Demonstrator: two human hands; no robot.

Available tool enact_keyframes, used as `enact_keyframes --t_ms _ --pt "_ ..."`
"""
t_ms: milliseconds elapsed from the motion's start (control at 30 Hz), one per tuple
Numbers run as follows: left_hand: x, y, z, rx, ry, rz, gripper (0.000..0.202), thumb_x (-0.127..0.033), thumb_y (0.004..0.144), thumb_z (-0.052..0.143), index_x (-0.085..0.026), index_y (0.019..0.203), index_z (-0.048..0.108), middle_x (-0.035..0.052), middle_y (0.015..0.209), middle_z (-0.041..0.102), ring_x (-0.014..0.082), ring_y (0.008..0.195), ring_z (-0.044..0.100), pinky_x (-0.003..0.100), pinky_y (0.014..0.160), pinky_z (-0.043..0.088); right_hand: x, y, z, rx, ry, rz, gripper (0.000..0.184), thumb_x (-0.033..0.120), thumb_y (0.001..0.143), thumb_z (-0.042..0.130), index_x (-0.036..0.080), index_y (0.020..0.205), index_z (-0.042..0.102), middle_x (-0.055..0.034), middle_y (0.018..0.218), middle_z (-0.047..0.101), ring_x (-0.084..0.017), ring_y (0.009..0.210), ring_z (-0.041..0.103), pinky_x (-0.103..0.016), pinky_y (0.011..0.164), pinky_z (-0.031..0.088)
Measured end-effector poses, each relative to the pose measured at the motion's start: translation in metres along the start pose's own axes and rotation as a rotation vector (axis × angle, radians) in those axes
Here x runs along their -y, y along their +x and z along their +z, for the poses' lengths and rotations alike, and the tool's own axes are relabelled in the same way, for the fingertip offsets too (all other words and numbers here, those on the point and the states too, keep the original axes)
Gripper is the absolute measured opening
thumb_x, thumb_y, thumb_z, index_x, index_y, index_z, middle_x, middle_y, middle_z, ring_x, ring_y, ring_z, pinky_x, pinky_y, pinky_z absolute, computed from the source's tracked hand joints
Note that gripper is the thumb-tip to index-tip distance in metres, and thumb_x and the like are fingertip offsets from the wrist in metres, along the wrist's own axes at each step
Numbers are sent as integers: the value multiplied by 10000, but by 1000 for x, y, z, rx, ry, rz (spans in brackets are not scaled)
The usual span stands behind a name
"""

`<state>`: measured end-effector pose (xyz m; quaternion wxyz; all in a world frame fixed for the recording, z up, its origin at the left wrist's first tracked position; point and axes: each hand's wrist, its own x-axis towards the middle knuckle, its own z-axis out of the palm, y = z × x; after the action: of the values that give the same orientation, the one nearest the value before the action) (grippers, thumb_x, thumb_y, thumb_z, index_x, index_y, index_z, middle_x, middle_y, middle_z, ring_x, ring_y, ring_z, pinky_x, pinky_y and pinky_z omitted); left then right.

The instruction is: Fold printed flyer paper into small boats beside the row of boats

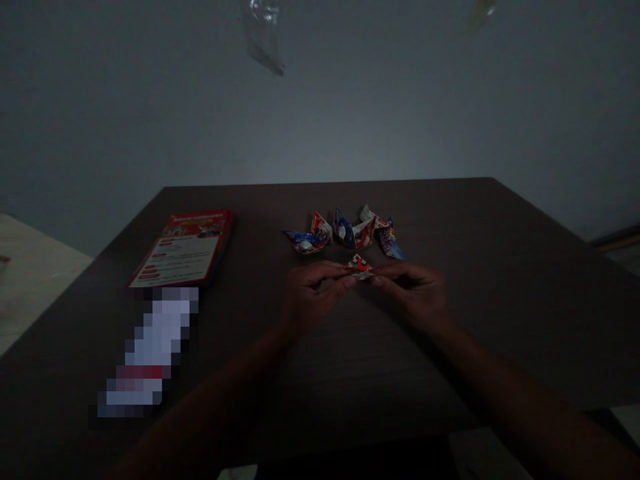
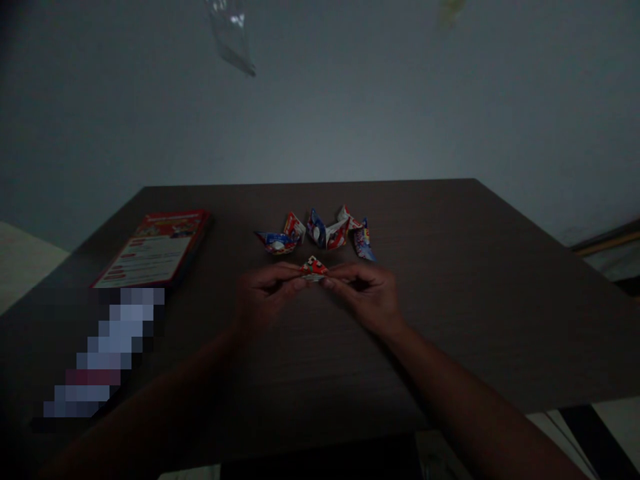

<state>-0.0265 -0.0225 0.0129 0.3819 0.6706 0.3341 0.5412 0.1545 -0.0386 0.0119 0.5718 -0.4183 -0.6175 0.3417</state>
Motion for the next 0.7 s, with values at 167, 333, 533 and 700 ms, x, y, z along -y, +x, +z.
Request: enact_keyframes --t_ms 167,333,533,700 --pt "-3 -2 7 -102 -112 -130 106 -254 733 721 -155 774 722 52 826 733 152 776 679 243 715 542 0 1 4 -86 54 98 130 271 643 797 209 738 734 -32 726 748 -176 643 696 -273 592 571" --pt "-2 -4 11 -173 -168 -185 117 -245 724 728 -139 754 689 32 723 719 131 676 676 228 656 547 -2 2 8 -83 172 175 158 254 625 810 206 740 715 -17 716 746 -165 642 699 -265 613 572" --pt "-1 -2 15 -241 -238 -225 207 -236 680 764 -139 744 592 4 639 684 124 587 665 215 580 535 -7 4 10 -86 326 247 250 255 605 827 211 782 655 6 689 736 -162 614 695 -287 632 564" --pt "-1 0 12 -160 -251 -262 235 -259 686 757 -134 812 603 14 690 692 123 590 661 215 577 530 -7 4 6 -66 320 250 229 239 619 817 202 764 643 4 661 729 -152 589 688 -263 606 548"
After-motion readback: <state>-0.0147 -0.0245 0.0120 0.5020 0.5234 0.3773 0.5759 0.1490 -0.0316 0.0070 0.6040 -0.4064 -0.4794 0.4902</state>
